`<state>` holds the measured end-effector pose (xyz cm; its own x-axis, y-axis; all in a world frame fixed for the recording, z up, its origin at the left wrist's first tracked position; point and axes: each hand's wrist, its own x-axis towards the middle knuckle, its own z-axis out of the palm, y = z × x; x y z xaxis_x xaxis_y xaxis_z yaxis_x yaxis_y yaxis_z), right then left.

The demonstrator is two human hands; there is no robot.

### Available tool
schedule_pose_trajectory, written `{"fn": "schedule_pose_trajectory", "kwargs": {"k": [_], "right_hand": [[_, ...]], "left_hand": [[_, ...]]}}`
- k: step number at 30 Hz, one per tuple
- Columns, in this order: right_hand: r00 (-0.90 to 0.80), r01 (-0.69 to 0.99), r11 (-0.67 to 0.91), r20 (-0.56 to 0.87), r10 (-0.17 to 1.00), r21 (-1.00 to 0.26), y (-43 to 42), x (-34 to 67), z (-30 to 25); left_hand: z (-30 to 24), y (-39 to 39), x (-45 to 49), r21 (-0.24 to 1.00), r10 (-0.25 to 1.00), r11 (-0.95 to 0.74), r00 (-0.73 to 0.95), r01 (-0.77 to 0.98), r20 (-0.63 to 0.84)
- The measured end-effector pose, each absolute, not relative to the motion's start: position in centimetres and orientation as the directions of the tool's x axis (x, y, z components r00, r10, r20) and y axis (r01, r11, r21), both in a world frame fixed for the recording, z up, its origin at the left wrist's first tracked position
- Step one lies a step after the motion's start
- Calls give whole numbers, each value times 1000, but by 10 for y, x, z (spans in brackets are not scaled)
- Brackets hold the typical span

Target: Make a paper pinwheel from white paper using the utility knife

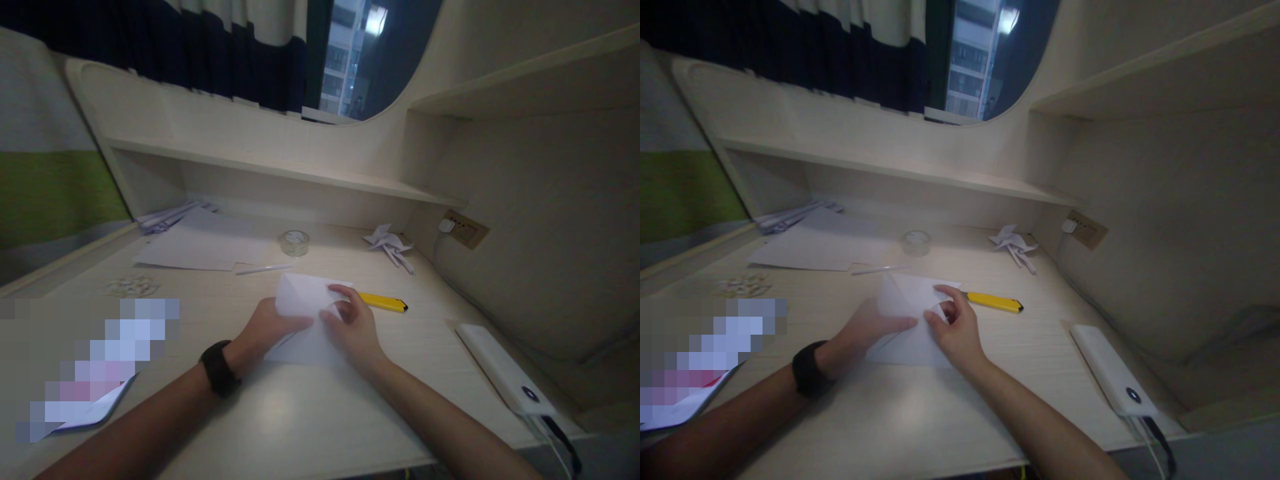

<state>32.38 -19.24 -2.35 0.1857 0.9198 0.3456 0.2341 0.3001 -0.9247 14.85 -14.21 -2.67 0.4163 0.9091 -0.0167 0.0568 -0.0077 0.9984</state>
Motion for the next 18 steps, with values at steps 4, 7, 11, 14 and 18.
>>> {"fn": "schedule_pose_trajectory", "kwargs": {"k": [4, 7, 11, 14, 18], "right_hand": [[226, 236, 290, 343, 912, -927, -192, 322, -24], [236, 220, 288, 337, 911, -932, -193, 321, -24], [246, 218, 302, 352, 903, -928, -193, 320, -26], [234, 209, 312, 357, 904, -927, -192, 319, -29], [170, 153, 347, 371, 913, -925, -190, 321, -31]], "left_hand": [[-25, -145, 150, 999, 906, 14, 422, 36, -28], [-23, -147, 151, 999, 903, 16, 428, 34, -29], [-21, -147, 152, 996, 915, -38, 402, 82, 2], [-21, -146, 152, 992, 926, -54, 377, 114, 7], [-23, -145, 151, 995, 929, -43, 371, 90, 6]]}}
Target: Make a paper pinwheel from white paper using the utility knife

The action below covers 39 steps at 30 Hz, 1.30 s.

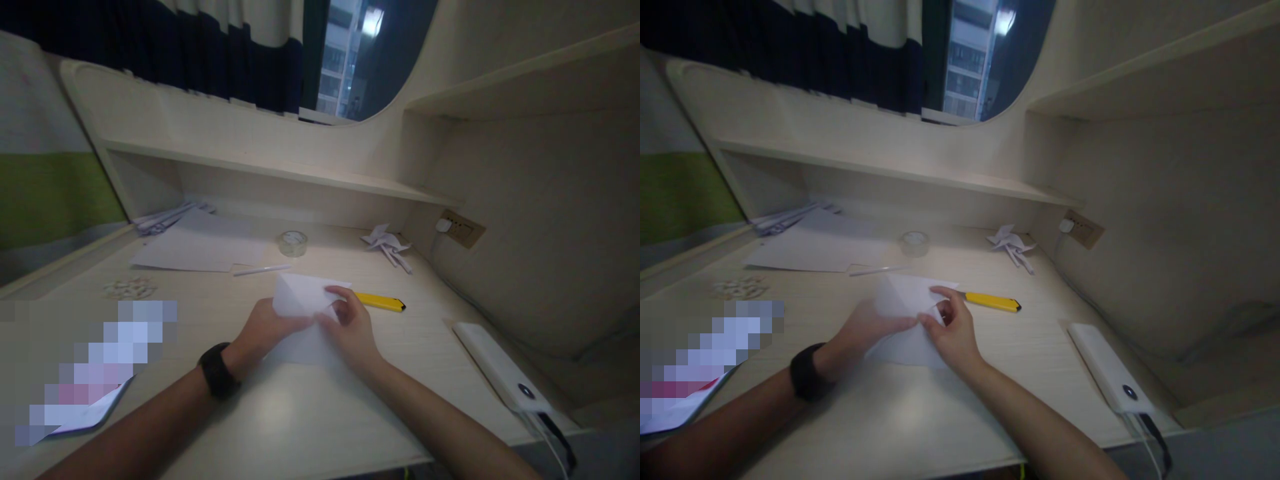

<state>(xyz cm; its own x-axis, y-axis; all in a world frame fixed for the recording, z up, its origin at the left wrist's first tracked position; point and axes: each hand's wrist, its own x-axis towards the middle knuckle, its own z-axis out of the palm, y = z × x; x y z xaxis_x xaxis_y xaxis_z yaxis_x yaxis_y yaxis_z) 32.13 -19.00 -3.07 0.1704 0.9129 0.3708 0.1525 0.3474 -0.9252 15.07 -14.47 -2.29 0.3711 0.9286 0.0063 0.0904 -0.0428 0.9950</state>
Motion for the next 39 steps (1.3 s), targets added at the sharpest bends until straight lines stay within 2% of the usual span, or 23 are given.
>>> {"fn": "schedule_pose_trajectory", "kwargs": {"k": [7, 14, 26, 30, 37, 39], "right_hand": [[130, 31, 289, 290, 948, -957, -186, 338, -23], [91, 32, 181, 183, 979, -983, -179, 347, -25], [90, 104, 170, 179, 980, -980, -180, 350, -21], [93, 147, 223, 238, 967, -964, -177, 352, -23], [121, 124, 203, 218, 969, -971, -176, 351, -29], [73, 112, 187, 196, 978, -976, -176, 352, -28]], "left_hand": [[-21, -144, 148, 999, 922, -46, 384, 5, 40], [-19, -145, 147, 999, 902, 20, 432, -47, 3], [-16, -144, 144, 998, 898, 36, 440, -49, -11], [-16, -142, 144, 998, 899, 53, 435, -16, -41], [-15, -140, 142, 1000, 880, 23, 475, -17, -12], [-16, -139, 141, 999, 876, 28, 482, -35, -7]]}}
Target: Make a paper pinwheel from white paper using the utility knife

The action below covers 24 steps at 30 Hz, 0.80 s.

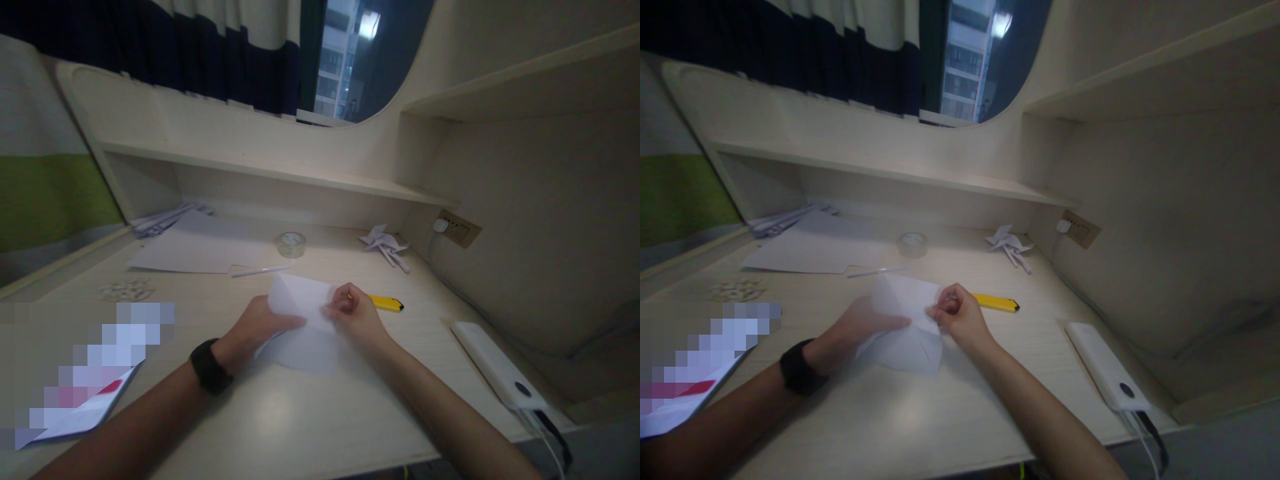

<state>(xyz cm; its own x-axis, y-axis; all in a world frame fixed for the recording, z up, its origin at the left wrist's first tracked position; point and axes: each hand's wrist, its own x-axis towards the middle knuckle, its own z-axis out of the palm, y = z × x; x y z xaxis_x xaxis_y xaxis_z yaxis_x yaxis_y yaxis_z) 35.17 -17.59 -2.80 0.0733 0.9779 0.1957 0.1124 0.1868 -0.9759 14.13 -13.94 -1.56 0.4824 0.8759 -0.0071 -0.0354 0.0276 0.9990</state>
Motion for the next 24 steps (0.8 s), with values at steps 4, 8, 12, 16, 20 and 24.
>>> {"fn": "schedule_pose_trajectory", "kwargs": {"k": [4, 8, 12, 16, 20, 24], "right_hand": [[-30, 145, 118, 115, 993, -982, -175, 355, -25], [-16, 170, 106, 105, 994, -980, -174, 356, -23], [-45, 175, 71, 64, 997, -982, -173, 358, -22], [-43, 148, 93, 87, 995, -985, -174, 358, -22], [25, 85, 134, 136, 990, -987, -173, 353, -27], [95, 113, 112, 123, 988, -987, -172, 349, -31]], "left_hand": [[-14, -138, 139, 997, 889, 57, 458, -60, -23], [-9, -141, 138, 992, 880, 86, 475, -94, -31], [-7, -141, 138, 991, 878, 89, 478, -99, -31], [-8, -139, 138, 994, 882, 72, 471, -77, -27], [-8, -140, 138, 996, 864, 69, 502, -64, -27], [-8, -141, 139, 996, 857, 87, 511, -21, -64]]}}
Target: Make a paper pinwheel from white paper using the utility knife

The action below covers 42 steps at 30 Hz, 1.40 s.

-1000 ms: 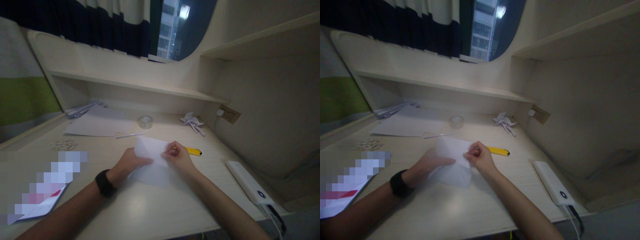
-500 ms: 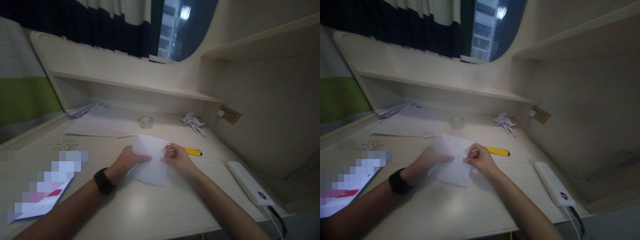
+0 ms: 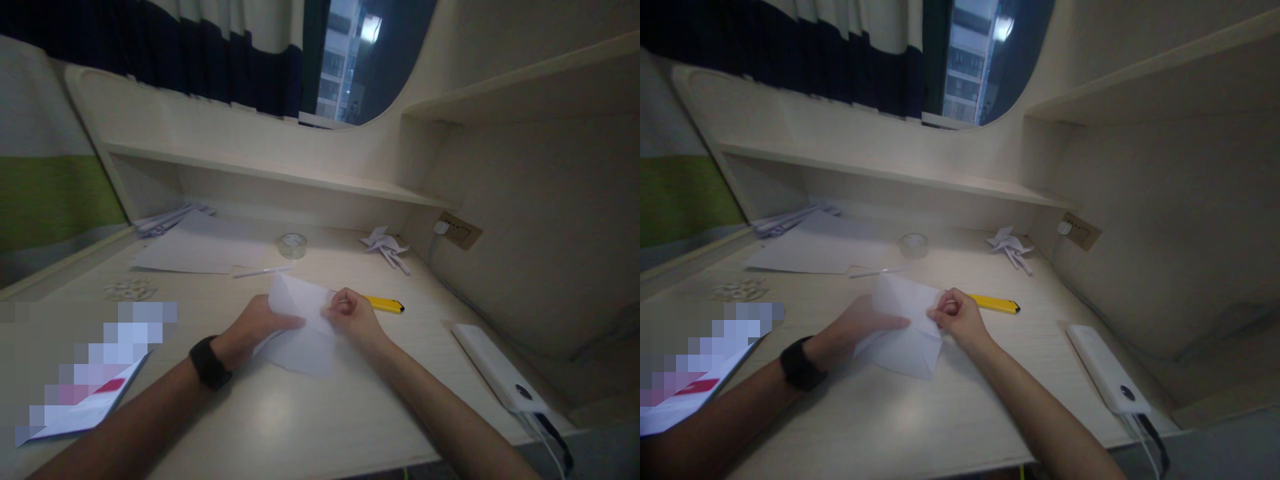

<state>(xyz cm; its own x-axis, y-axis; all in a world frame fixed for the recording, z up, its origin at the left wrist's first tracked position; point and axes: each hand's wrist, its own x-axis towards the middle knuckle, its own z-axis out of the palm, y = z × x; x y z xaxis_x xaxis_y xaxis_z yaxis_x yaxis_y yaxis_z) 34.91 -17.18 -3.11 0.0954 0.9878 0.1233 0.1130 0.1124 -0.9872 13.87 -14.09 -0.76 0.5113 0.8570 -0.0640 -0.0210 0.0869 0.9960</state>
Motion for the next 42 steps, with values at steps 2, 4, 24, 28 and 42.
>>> {"fn": "schedule_pose_trajectory", "kwargs": {"k": [2, 4, 24, 28, 42], "right_hand": [[102, 121, 122, 135, 986, -985, -173, 349, -30], [56, 115, 136, 144, 988, -984, -174, 350, -28], [82, 176, 114, 130, 988, -978, -176, 350, -23], [50, 152, 144, 153, 987, -978, -177, 351, -25], [111, 128, 200, 214, 970, -971, -176, 346, -32]], "left_hand": [[-8, -141, 139, 996, 857, 83, 512, -22, -60], [-9, -140, 138, 996, 859, 77, 510, -47, -43], [-10, -137, 136, 996, 877, 70, 479, -59, -33], [-7, -138, 136, 997, 867, 63, 497, -47, -32], [-8, -137, 135, 996, 828, 83, 559, -28, -53]]}}
